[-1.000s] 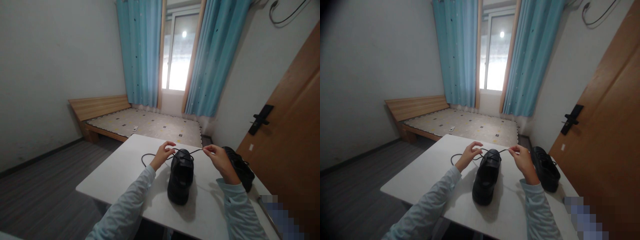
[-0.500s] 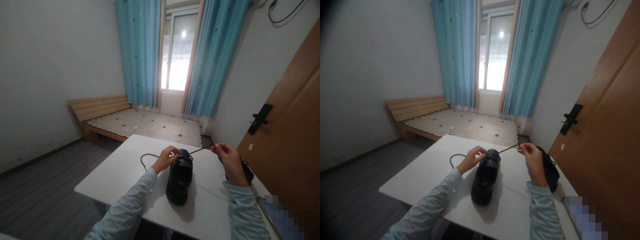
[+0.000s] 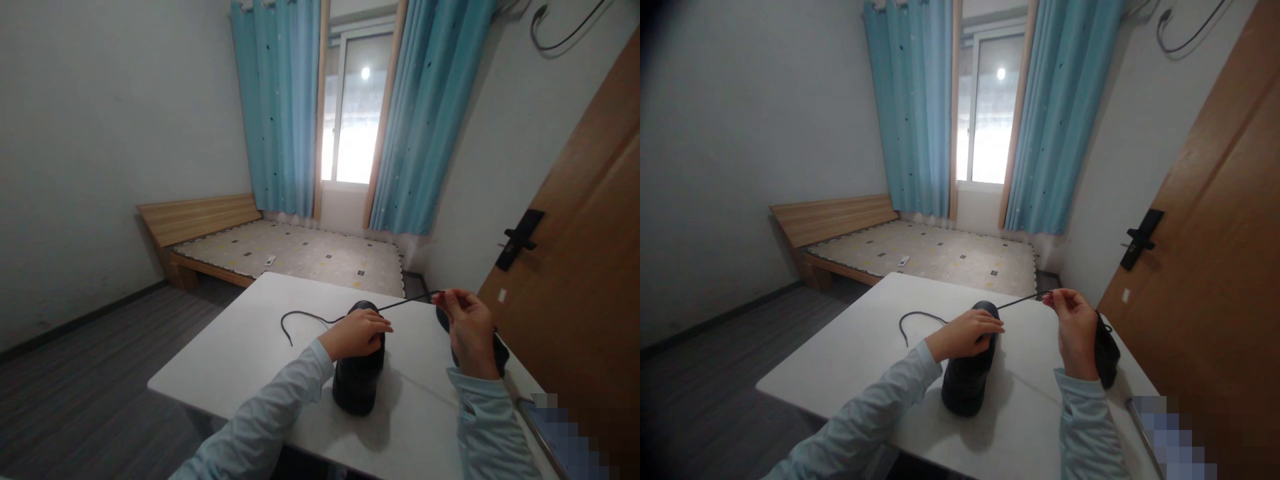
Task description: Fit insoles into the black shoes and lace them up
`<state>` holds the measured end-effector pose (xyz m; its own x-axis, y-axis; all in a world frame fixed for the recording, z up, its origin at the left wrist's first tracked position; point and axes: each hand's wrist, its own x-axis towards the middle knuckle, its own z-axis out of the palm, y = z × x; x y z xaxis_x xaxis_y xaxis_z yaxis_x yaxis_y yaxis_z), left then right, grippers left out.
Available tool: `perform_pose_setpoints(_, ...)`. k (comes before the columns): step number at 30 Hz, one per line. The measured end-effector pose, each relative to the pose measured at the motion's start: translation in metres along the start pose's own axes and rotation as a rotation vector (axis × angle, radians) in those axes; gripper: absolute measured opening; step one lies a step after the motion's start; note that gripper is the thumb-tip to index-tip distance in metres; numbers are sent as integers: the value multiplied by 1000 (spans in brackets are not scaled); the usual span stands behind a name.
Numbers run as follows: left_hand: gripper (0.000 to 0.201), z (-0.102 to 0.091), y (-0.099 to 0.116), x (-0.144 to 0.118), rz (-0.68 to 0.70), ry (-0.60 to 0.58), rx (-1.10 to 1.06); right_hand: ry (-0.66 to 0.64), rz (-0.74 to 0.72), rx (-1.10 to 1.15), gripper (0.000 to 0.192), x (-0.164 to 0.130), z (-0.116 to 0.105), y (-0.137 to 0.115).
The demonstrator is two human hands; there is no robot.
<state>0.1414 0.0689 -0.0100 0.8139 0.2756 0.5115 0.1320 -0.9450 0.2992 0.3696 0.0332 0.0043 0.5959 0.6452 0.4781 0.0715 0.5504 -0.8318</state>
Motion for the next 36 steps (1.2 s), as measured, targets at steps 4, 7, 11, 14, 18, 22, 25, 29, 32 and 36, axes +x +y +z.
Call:
perform_pose_setpoints(4,34,4,-5,-6,-85,3,0,34,10,37,29,1,-3,-4)
perform_pose_setpoints(7,28,4,-7,-10,-122,47,18,64,28,62,29,3,-6,-4)
perform_pose_setpoints(11,24,5,-12,-15,-146,93,30,112,25,97,29,7,-13,-1)
perform_pose_setpoints(14,23,4,-15,-18,-145,105,-3,75,31,135,29,7,-14,-1)
perform_pose_setpoints(18,22,2,-16,-19,-157,120,-31,-82,64,213,30,2,-7,-4)
perform_pose_setpoints(22,21,2,-16,-20,-155,134,-17,-182,76,228,27,-5,2,-8)
perform_pose_setpoints(25,21,3,-17,-20,-131,144,-3,-227,42,152,20,-7,4,-8)
perform_pose_setpoints(29,21,3,-18,-21,-126,147,-3,-318,-98,-298,16,-8,2,-2)
perform_pose_setpoints(32,21,3,-18,-22,-137,142,-1,-492,-169,-558,22,-11,5,1)
perform_pose_setpoints(36,22,2,-18,-22,-142,140,5,-666,-130,-665,21,-23,17,2)
